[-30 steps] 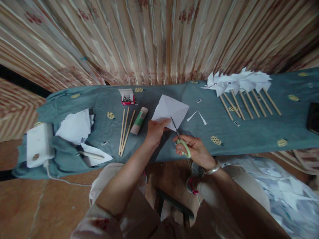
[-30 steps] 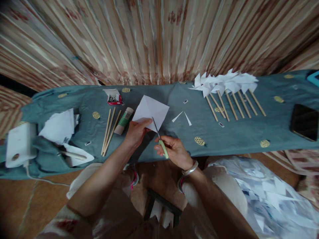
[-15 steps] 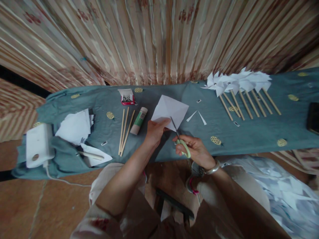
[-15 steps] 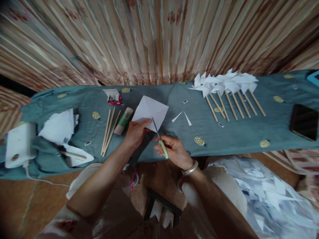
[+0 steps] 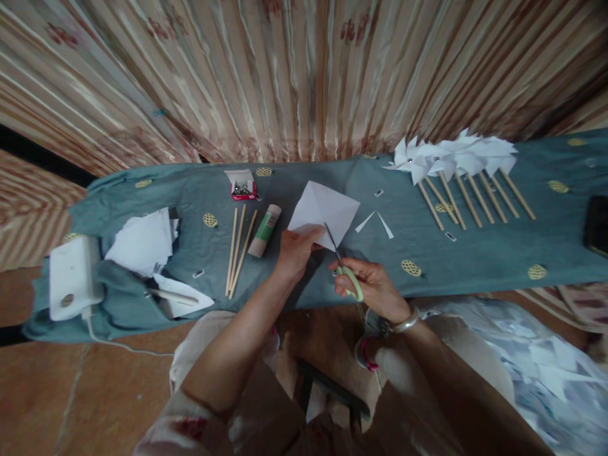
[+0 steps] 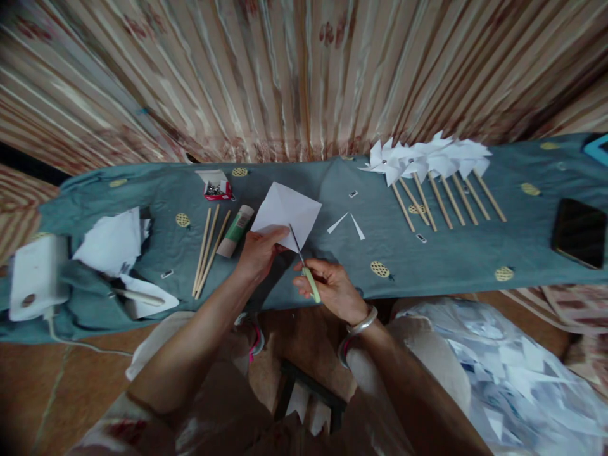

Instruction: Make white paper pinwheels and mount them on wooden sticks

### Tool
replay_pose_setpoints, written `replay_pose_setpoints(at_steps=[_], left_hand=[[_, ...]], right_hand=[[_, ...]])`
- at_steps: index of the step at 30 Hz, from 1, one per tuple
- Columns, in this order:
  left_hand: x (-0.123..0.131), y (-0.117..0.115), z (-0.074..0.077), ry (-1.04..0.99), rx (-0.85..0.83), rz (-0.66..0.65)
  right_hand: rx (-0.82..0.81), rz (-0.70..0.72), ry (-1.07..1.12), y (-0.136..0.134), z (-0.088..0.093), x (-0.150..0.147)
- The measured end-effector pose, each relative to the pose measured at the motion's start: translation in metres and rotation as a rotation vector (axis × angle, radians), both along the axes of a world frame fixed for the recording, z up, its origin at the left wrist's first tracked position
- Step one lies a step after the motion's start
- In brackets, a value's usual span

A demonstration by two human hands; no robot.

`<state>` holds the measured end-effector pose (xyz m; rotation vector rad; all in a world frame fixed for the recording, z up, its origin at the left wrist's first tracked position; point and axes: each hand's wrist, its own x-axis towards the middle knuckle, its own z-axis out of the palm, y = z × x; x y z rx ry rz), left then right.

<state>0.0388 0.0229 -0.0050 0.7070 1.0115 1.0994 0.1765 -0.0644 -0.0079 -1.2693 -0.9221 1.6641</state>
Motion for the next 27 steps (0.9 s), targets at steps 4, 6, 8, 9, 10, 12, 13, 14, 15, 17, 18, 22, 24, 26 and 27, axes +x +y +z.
replay_pose_setpoints(at_steps=[4, 6, 8, 9, 10, 12, 13, 14, 15, 17, 18, 22, 24, 26, 27], left_hand=[[0.0003, -0.0003, 0.0009, -0.007, -0.001, 0.005], [0.0005, -0.0006, 0.0017, -0.010, -0.007, 0.005], [0.0005, -0.0010, 0.0025, -0.005, -0.009, 0.001], [0.0004, -0.0012, 0.0027, 0.002, -0.009, 0.000], [0.0003, -0.0012, 0.0028, 0.009, -0.008, 0.001], [0.0001, -0.0011, 0.0028, 0.018, -0.004, 0.000], [0.0000, -0.0010, 0.0028, 0.020, -0.002, 0.000], [0.0001, -0.0009, 0.0028, 0.021, -0.002, 0.000], [0.0002, -0.0008, 0.0029, 0.023, -0.002, 0.000], [0.0007, -0.0006, 0.0033, 0.028, -0.008, 0.006], [0.0010, -0.0005, 0.0035, 0.029, -0.011, 0.011], [0.0018, -0.0002, 0.0043, 0.019, -0.019, 0.019], [0.0017, -0.0001, 0.0044, 0.011, -0.022, 0.021], [0.0014, -0.0002, 0.0043, -0.002, -0.022, 0.021], [0.0013, -0.0003, 0.0042, -0.004, -0.020, 0.021]], right_hand=[[0.006, 0.007, -0.006, 0.0005, -0.0005, 0.0002], [0.007, 0.005, -0.008, 0.0006, 0.0005, -0.0002], [0.009, -0.007, -0.004, 0.0007, 0.0015, -0.0008], [0.006, -0.013, -0.002, 0.0008, 0.0020, -0.0011], [0.003, -0.018, 0.000, 0.0008, 0.0024, -0.0013], [-0.003, -0.021, 0.002, 0.0008, 0.0026, -0.0015], [-0.002, -0.019, 0.001, 0.0007, 0.0025, -0.0014], [0.000, -0.017, 0.001, 0.0006, 0.0022, -0.0013], [0.004, -0.014, 0.000, 0.0006, 0.0018, -0.0012], [0.008, -0.011, -0.002, 0.0004, 0.0009, -0.0008], [0.008, -0.011, -0.004, 0.0002, 0.0004, -0.0006], [0.019, 0.002, -0.017, 0.0001, -0.0001, 0.0002], [0.018, 0.011, -0.020, 0.0002, 0.0001, 0.0006], [0.012, 0.011, -0.014, 0.0002, 0.0002, 0.0007], [0.011, 0.011, -0.010, 0.0002, 0.0002, 0.0007]])
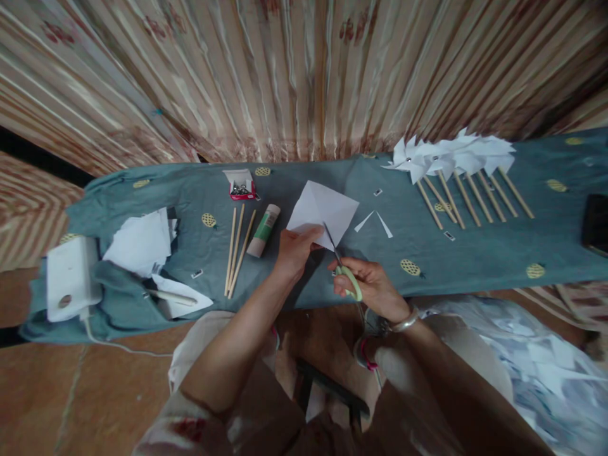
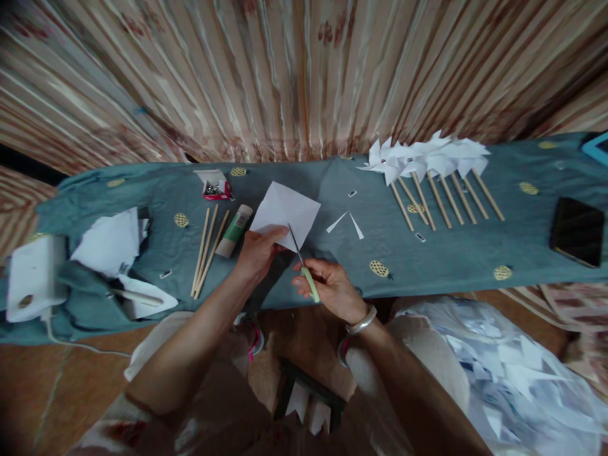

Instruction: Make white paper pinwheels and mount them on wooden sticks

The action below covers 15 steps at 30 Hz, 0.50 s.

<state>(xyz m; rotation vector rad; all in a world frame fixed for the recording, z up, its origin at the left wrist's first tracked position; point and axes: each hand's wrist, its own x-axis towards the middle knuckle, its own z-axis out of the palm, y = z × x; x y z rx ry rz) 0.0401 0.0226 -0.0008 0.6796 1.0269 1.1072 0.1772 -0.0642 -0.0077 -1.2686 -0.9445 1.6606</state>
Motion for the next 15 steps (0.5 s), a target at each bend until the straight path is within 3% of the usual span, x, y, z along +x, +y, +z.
replay_pose_setpoints(at_steps=[15], left_hand=[[-0.0007, 0.0006, -0.0030, 0.035, 0.013, -0.014]], right_hand=[[0.011, -0.016, -0.008, 0.0005, 0.0016, -0.0009]])
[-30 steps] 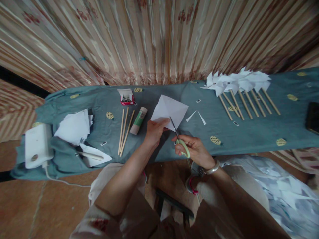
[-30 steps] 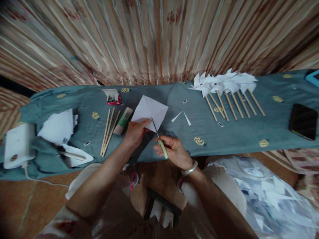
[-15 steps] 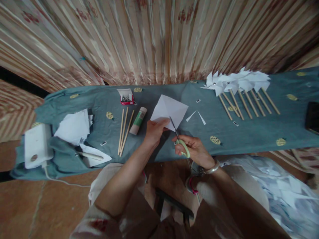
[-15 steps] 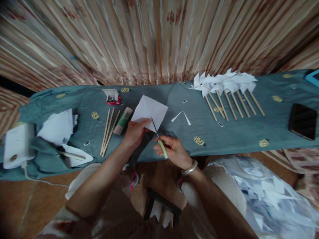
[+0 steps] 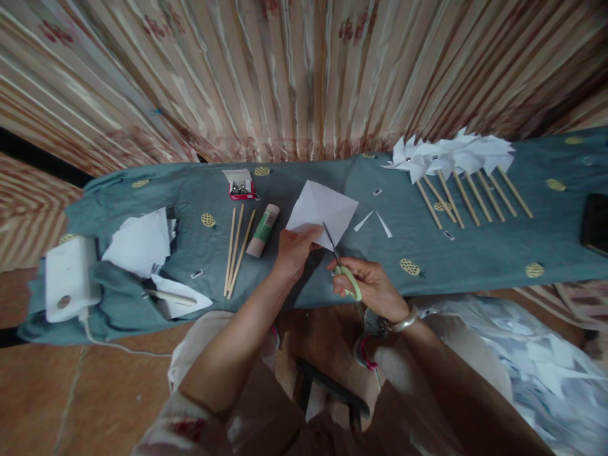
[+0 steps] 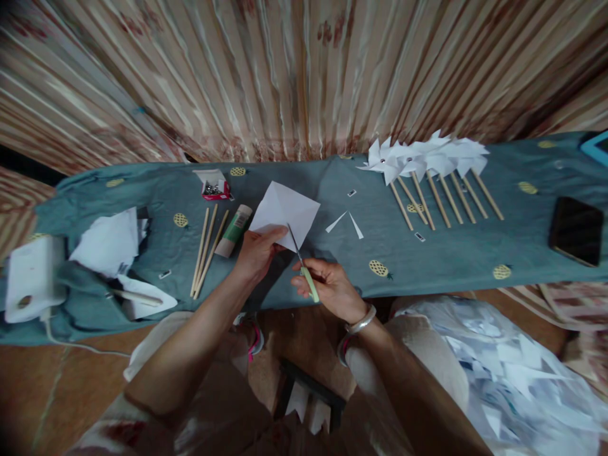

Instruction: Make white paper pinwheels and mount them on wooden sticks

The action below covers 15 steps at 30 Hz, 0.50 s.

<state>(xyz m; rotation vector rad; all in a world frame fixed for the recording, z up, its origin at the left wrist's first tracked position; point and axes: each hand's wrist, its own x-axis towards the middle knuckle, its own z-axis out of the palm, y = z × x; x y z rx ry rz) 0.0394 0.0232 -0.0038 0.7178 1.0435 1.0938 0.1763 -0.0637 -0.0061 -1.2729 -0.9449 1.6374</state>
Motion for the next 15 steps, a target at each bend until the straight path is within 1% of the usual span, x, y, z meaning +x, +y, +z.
replay_pose_setpoints(at_steps=[11, 15], left_hand=[[0.0012, 0.0000, 0.0007, 0.003, -0.011, 0.017], [0.0004, -0.0007, 0.0018, -0.015, -0.009, 0.009]], right_hand=[[-0.042, -0.030, 0.028, -0.0001, 0.0013, -0.0015], [-0.022, -0.020, 0.018, -0.0004, -0.0009, -0.0008]])
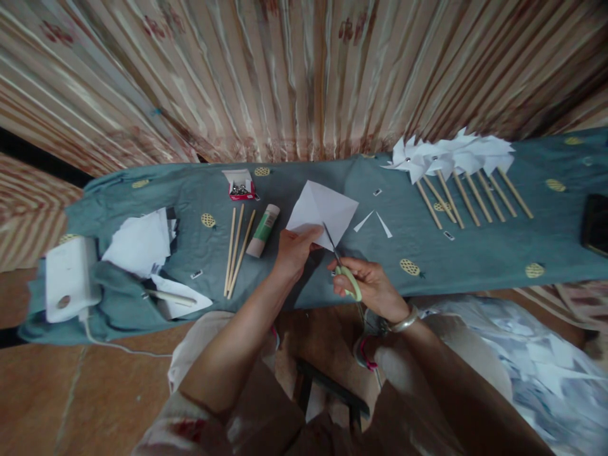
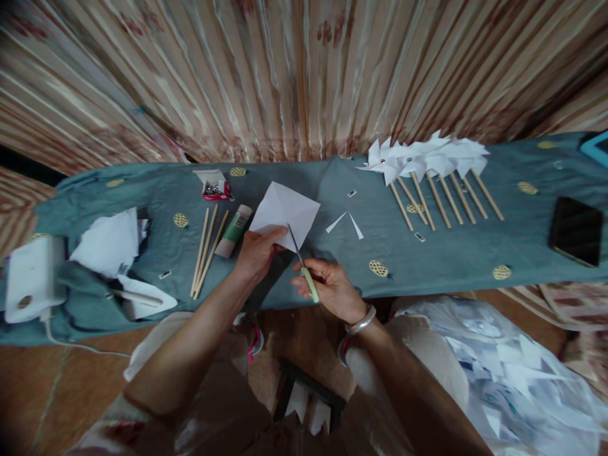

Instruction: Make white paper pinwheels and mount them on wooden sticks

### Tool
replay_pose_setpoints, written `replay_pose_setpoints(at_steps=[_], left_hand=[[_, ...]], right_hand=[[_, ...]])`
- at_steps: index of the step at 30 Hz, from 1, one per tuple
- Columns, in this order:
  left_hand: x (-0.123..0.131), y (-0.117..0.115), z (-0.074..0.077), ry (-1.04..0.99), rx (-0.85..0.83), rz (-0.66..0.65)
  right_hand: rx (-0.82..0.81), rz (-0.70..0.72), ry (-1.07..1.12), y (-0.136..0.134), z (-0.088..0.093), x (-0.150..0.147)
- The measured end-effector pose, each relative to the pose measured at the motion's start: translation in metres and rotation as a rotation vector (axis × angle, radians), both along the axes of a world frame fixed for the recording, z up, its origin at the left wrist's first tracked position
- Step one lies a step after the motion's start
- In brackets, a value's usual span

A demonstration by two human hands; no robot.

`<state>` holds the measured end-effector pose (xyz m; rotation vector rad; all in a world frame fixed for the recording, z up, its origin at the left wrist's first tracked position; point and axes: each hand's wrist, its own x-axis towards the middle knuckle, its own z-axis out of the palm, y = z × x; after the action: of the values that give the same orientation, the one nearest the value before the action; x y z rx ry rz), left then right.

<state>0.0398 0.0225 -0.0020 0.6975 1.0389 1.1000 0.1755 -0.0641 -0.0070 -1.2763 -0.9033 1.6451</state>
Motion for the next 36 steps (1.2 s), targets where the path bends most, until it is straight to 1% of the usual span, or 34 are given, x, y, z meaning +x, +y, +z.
replay_pose_setpoints(at_steps=[5, 12, 20, 28, 36], left_hand=[[0.0001, 0.0000, -0.0011, -0.011, 0.015, -0.004], [-0.0007, -0.0011, -0.0019, 0.008, 0.030, -0.018], [-0.0009, -0.0004, -0.0035, 0.003, 0.017, -0.013], [0.0003, -0.0005, -0.0033, -0.050, 0.013, -0.010], [-0.0012, -0.0015, -0.0056, 0.005, 0.036, -0.032]], right_hand=[[0.041, 0.029, -0.026, -0.0006, -0.0024, 0.0014], [0.008, 0.014, -0.002, -0.0008, -0.0007, 0.0005], [0.021, 0.033, -0.014, -0.0002, 0.0008, 0.0006], [-0.009, 0.006, 0.002, -0.0002, -0.0001, -0.0003], [-0.005, 0.013, -0.011, 0.0000, 0.0033, -0.0003]])
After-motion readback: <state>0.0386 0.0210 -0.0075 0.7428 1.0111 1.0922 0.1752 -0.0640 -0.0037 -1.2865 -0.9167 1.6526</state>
